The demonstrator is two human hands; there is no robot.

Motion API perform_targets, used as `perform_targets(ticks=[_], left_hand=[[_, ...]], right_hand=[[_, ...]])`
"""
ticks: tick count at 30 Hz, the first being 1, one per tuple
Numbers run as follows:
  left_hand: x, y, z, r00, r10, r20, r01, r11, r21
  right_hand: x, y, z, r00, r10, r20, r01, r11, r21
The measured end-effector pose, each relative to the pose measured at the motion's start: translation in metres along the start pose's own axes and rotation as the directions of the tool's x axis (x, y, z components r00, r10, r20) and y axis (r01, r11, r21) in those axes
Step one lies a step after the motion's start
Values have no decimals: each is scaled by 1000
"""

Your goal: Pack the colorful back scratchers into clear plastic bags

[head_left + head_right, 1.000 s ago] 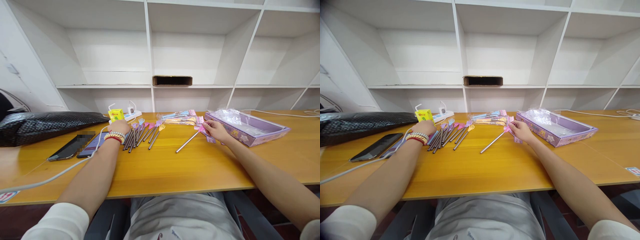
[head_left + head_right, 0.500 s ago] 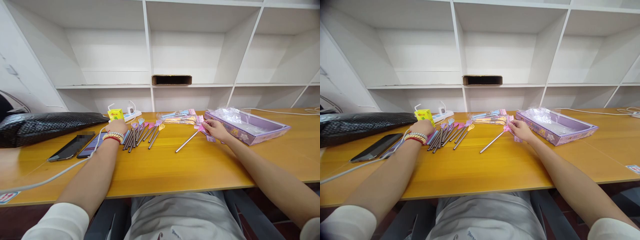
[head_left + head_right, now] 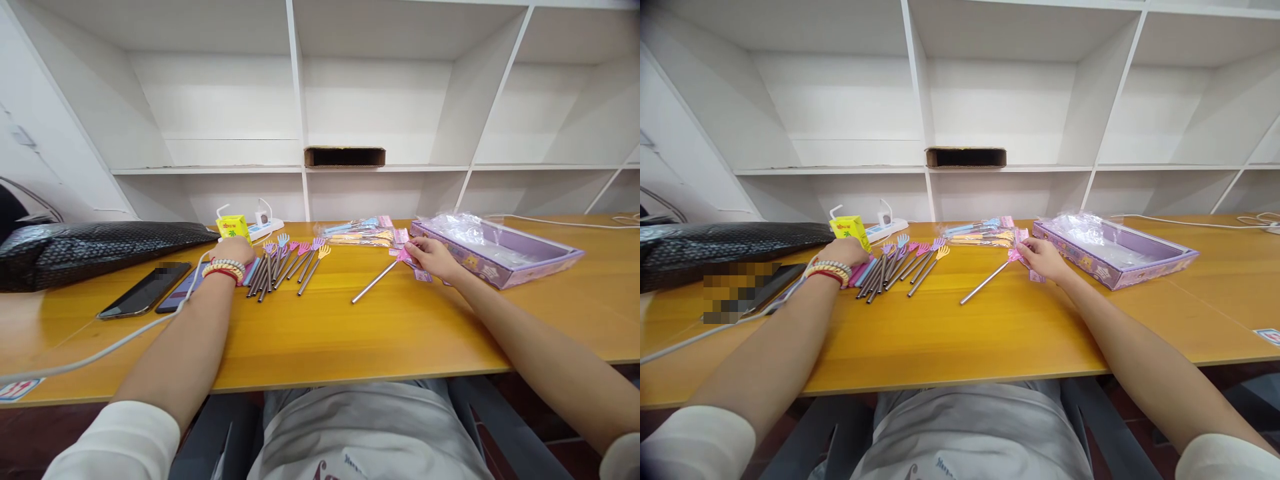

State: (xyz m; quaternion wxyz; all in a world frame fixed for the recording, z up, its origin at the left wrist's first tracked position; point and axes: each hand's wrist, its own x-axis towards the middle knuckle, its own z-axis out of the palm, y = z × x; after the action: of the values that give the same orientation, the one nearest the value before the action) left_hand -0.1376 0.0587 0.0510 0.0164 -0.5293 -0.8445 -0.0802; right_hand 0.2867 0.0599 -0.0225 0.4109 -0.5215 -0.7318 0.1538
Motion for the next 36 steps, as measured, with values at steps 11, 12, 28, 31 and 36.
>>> perform_targets(ticks=[11,12,28,31,36], left_hand=[[-3,14,5,996,79,-40,-76,995,72],[-7,18,3,993,107,-50,-102,991,86],[-107,92,40,370,907,-201,-921,387,47],[-109,94,46,380,894,-239,-920,393,9],[-104,92,49,390,885,-255,-915,403,-1]], right_hand=[[-1,-3,0,1000,15,26,-16,1000,24],[-1,-3,0,1000,16,26,-17,999,28],[12,16,0,970,220,-105,-157,893,422],[14,21,-5,951,261,-164,-159,872,464],[15,27,-8,943,270,-192,-146,859,491]])
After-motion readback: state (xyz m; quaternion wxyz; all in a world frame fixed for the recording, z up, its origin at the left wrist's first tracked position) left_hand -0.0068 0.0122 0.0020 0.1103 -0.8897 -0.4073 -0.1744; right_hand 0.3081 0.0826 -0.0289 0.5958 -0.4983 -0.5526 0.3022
